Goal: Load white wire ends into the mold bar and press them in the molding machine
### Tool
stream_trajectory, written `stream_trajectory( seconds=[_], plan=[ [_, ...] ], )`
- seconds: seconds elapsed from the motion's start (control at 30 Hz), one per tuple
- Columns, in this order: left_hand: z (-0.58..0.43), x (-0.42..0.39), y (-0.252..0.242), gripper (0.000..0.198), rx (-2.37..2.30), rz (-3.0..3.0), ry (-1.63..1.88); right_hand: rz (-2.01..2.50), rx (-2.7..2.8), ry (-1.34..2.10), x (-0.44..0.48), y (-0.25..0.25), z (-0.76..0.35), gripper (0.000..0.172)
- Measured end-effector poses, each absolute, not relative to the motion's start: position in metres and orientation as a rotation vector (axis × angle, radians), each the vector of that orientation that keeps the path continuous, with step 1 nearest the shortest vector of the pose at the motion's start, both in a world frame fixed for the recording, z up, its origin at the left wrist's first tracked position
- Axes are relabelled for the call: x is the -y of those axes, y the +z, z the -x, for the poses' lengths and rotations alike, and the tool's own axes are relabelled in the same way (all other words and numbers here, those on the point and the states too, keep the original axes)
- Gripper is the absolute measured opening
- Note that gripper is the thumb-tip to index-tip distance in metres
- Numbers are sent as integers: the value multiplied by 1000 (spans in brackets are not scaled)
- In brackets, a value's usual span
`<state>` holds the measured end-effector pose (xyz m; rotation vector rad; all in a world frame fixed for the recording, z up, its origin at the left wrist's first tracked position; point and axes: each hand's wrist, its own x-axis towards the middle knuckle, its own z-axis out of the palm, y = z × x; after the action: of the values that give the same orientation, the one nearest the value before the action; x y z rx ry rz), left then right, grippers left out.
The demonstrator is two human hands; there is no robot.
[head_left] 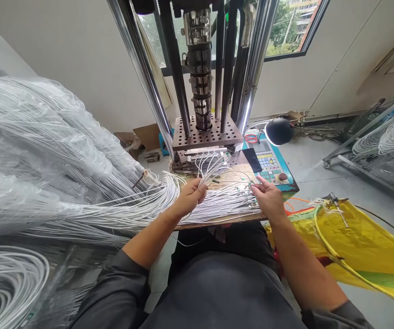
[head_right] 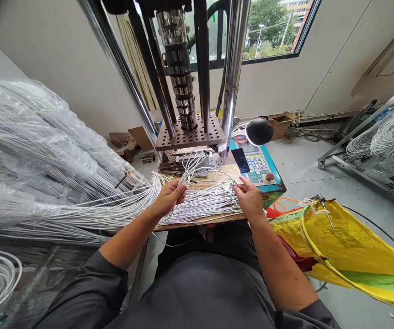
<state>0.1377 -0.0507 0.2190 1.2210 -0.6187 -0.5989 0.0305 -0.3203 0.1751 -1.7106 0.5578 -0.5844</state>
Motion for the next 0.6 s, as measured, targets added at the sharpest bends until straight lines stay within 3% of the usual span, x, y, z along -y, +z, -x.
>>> stream_trajectory(
  seconds=[0.17, 0.37, 0.6],
  plan=[
    [-133, 41, 217, 42, 674, -1295, -673, 1482, -556, -595, 320, 173, -41, 74],
    [-121, 26, 235, 40, 1014, -1552, -834, 1303, -606, -675, 318, 175, -43, 63],
    [-117, 6, 246, 39, 1155, -1438, -1075, 1283, -568, -701, 314, 175, -42, 69]
  ],
)
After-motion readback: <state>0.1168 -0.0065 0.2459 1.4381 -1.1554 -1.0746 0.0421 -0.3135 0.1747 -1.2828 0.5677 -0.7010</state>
